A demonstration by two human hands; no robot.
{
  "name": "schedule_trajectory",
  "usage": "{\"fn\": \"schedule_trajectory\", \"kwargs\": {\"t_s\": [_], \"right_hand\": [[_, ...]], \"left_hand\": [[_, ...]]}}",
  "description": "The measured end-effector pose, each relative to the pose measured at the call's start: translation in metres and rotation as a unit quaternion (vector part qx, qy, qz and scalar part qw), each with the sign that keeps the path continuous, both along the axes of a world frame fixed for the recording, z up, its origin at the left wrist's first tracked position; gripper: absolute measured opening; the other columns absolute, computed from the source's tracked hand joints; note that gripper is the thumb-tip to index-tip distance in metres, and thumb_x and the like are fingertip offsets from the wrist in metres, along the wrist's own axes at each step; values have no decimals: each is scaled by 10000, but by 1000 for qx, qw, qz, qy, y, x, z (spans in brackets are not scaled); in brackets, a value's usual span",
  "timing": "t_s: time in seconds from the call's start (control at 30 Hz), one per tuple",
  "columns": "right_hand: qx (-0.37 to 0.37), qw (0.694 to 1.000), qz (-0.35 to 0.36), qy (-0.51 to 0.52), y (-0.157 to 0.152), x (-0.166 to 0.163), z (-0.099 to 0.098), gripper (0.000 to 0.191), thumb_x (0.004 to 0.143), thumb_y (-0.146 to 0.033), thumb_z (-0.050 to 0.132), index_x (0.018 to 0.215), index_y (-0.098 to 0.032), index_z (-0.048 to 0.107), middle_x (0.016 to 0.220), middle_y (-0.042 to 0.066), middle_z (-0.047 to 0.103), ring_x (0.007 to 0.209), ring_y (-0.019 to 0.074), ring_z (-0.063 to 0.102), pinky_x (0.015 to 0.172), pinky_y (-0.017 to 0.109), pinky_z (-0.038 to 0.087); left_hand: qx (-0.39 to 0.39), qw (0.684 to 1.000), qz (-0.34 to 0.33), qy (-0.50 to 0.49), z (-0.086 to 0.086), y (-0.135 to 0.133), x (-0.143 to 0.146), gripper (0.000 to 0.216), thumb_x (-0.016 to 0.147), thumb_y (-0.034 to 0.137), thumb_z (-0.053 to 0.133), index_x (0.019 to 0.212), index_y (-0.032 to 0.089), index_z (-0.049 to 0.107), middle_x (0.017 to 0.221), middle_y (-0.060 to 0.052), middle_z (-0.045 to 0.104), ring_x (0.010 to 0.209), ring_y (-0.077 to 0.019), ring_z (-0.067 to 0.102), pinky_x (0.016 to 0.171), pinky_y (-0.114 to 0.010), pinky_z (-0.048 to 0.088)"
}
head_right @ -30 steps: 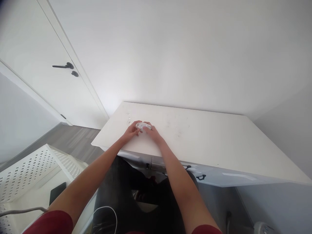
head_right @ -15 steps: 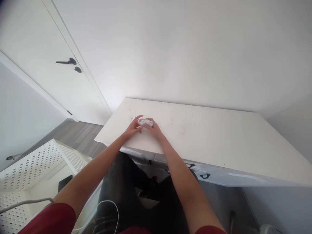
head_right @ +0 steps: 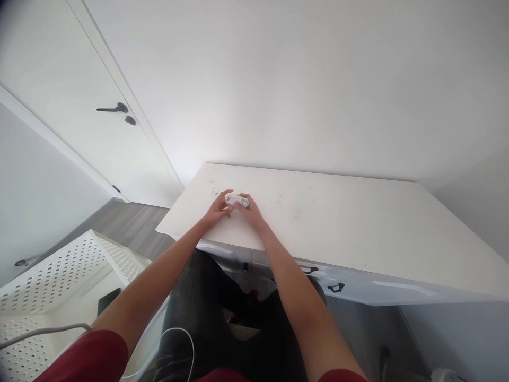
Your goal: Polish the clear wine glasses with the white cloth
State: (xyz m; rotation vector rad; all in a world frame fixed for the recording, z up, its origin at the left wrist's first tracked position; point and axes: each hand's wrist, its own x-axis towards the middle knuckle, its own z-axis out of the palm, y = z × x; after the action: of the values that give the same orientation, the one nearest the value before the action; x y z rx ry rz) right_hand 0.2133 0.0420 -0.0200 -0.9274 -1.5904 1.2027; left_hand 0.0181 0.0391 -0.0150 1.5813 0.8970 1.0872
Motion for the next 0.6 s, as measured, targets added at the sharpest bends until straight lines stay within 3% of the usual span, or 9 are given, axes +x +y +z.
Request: {"fn": "schedule_trajectory", "kwargs": {"t_s": [0.1,0.27,0.37,0.47,0.53,0.6], "right_hand": [[-16,998,53,23,1,0,-1,521,911,-630,631,1262,-249,578,1081,69,645,1046,263,600,960,455,481],[69,997,25,-35,-7,-4,0,578,834,-598,742,1301,-309,562,1323,99,527,1248,291,478,993,433,493],[62,998,1,-22,-7,-4,2,515,869,-580,703,1293,-314,581,1322,91,545,1250,284,485,1035,442,466],[-26,998,-11,50,-2,-3,4,497,894,-581,660,1279,-273,605,1234,81,621,1141,268,569,1030,454,453],[-63,994,9,90,0,-2,5,485,893,-585,652,1230,-236,633,1141,74,667,1080,260,598,997,441,461],[-54,994,15,93,-2,-2,6,492,878,-571,673,1241,-240,634,1096,57,687,1038,245,606,959,415,471]], "left_hand": [[0,1000,1,4,1,0,-1,638,886,568,705,1403,230,545,1019,-74,704,782,-167,686,639,-260,550],[-25,997,58,46,3,-1,2,567,961,652,534,1189,158,695,773,-50,698,517,-131,613,507,-269,504],[-24,998,51,30,4,-3,2,596,969,627,538,1383,200,579,944,-84,740,716,-181,711,561,-270,551],[-5,1000,21,-1,2,-2,0,718,914,535,679,1530,275,417,1166,-99,721,992,-216,707,693,-284,591],[-7,1000,25,5,0,1,0,730,869,504,740,1493,251,458,1111,-97,728,958,-216,711,658,-267,566],[-18,999,40,32,-3,3,0,642,878,523,721,1406,205,541,992,-89,741,848,-202,721,615,-258,531]]}}
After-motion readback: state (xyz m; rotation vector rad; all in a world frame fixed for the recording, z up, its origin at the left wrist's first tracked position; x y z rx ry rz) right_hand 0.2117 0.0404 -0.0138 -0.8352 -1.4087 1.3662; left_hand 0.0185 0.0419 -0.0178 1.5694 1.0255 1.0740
